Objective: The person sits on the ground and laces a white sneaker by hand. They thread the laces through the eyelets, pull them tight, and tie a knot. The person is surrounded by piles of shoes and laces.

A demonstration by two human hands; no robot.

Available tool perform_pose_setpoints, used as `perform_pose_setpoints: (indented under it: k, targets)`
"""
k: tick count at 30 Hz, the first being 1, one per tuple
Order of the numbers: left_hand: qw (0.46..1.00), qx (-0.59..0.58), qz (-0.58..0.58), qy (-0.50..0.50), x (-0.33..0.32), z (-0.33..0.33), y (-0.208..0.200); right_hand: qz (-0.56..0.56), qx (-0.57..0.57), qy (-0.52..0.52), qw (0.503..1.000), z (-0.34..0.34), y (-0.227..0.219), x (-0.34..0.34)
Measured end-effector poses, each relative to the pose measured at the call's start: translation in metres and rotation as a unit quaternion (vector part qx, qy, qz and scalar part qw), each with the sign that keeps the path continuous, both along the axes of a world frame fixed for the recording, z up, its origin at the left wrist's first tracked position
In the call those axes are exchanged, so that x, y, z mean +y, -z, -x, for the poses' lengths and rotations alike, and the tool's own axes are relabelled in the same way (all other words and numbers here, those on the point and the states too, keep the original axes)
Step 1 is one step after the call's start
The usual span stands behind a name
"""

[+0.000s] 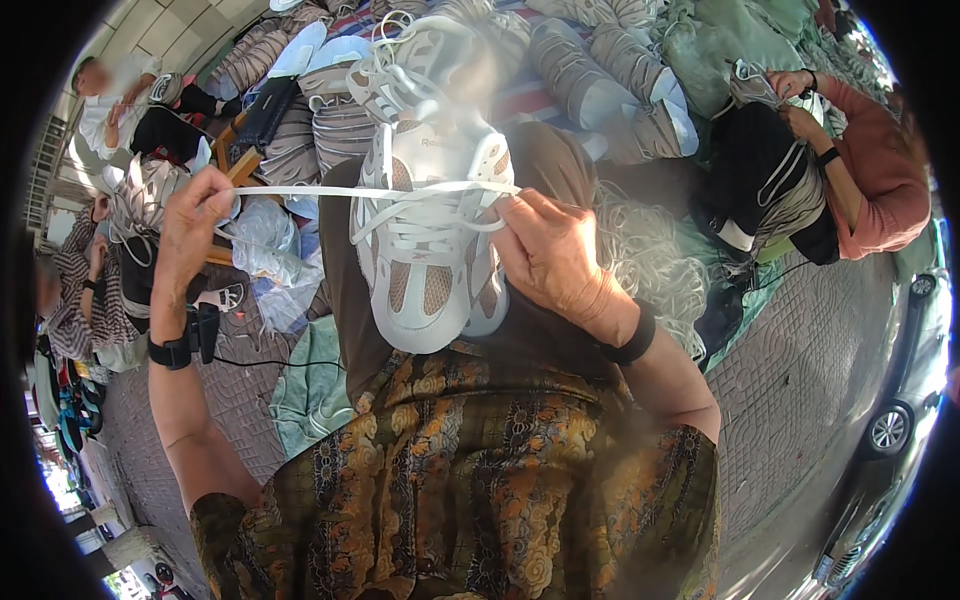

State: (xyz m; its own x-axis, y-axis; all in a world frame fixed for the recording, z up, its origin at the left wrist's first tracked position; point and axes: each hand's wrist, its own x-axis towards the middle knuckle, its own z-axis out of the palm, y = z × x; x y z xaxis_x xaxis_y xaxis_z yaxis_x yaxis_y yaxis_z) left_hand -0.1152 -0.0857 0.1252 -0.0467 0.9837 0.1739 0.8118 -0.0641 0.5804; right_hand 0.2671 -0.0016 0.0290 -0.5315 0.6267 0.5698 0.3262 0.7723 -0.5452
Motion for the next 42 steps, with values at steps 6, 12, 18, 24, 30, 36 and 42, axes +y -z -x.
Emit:
perform_pose_setpoints:
  k: [6,12,18,24,30,36,42]
  targets:
    - [0.998,0.059,-0.01,-0.028,-0.005,0.008,-0.012,-0.011,-0.063,-0.03,0.998,0.012,0.008,0.006]
    - [0.994,0.097,-0.034,-0.028,-0.003,0.038,-0.013,-0.059,-0.071,-0.048,0.995,0.014,0.015,0.011]
    - [0.96,0.254,-0.087,-0.086,0.003,0.106,-0.014,0.008,-0.023,-0.109,0.994,0.017,0.01,0.013]
    - [0.966,0.178,-0.176,-0.058,0.03,0.024,0.022,0.122,0.091,-0.046,0.987,0.004,-0.002,0.012]
    - [0.977,0.059,-0.142,0.149,0.012,-0.114,0.02,0.079,0.024,0.002,0.997,0.016,-0.028,0.013]
    - [0.969,0.162,-0.127,0.138,0.021,-0.143,0.037,-0.034,-0.046,-0.03,0.998,0.033,-0.023,0.017]
    - [0.99,0.039,0.012,0.133,0.034,-0.14,0.02,0.095,0.028,-0.038,0.994,0.037,-0.022,0.019]
